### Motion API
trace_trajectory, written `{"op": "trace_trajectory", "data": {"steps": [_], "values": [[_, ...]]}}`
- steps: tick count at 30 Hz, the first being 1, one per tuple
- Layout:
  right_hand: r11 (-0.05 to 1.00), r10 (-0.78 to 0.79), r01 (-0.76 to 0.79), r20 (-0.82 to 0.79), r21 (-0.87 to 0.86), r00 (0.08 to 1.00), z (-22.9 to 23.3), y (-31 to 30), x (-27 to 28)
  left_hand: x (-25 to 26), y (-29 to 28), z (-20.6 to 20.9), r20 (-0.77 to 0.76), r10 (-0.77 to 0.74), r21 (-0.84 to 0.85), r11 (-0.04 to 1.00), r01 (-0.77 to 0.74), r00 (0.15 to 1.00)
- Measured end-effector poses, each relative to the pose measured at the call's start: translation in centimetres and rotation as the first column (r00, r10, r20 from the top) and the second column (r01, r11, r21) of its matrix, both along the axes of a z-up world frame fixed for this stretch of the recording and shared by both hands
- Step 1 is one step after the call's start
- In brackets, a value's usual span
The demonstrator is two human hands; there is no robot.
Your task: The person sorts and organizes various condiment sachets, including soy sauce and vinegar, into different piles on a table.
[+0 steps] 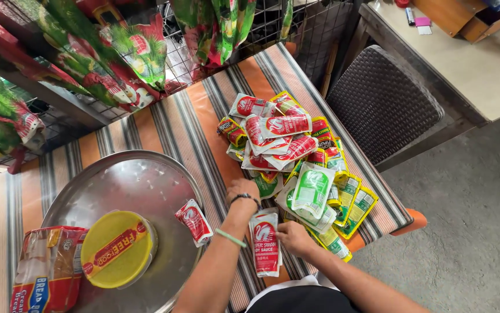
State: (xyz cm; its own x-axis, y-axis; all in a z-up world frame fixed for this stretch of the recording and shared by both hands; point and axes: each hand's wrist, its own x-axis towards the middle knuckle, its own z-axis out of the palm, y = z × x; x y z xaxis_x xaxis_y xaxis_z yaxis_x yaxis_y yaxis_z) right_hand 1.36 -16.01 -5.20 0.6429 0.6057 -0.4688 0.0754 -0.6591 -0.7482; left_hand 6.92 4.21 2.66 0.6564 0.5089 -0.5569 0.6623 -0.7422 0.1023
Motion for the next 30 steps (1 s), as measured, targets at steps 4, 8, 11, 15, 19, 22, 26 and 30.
{"op": "trace_trajectory", "data": {"steps": [4,8,11,15,19,22,26,30], "values": [[0.982,-0.106,0.048,-0.324,-0.182,0.940,5.2,0.8,1.3,-2.1,-1.7,-1.4,-0.141,-0.311,-0.163,0.944,0.288,0.940],[0.975,-0.185,0.222,-0.665,-0.029,0.723,-0.4,-0.4,0.9,-4.6,-3.4,-5.5,-0.108,-0.455,-0.251,0.873,0.419,0.884],[0.988,-0.098,0.153,-0.704,0.016,0.704,1.8,-1.1,0.3,-6.0,-4.1,-4.5,-0.093,-0.426,-0.230,0.889,0.397,0.900],[0.953,0.261,-0.287,-0.213,-0.100,0.942,4.2,-4.3,0.1,-7.7,-4.8,-0.6,-0.151,-0.420,-0.212,0.898,0.385,0.895],[0.626,0.700,-0.507,0.142,-0.593,0.700,6.5,-7.6,-0.2,-7.9,-4.7,-5.3,-0.113,-0.430,-0.152,0.898,0.412,0.896],[0.676,0.706,-0.446,0.343,-0.587,0.619,5.0,-8.8,0.0,-6.5,-4.3,-4.2,-0.167,-0.412,-0.192,0.905,0.381,0.896],[0.686,0.671,-0.352,0.366,-0.637,0.645,4.1,-9.1,0.8,-6.2,-3.1,-4.2,-0.238,-0.389,-0.193,0.917,0.349,0.890],[0.754,0.615,-0.307,0.460,-0.580,0.641,3.2,-9.5,1.0,-7.6,-1.6,-8.4,-0.154,-0.414,-0.165,0.906,0.390,0.897]]}}
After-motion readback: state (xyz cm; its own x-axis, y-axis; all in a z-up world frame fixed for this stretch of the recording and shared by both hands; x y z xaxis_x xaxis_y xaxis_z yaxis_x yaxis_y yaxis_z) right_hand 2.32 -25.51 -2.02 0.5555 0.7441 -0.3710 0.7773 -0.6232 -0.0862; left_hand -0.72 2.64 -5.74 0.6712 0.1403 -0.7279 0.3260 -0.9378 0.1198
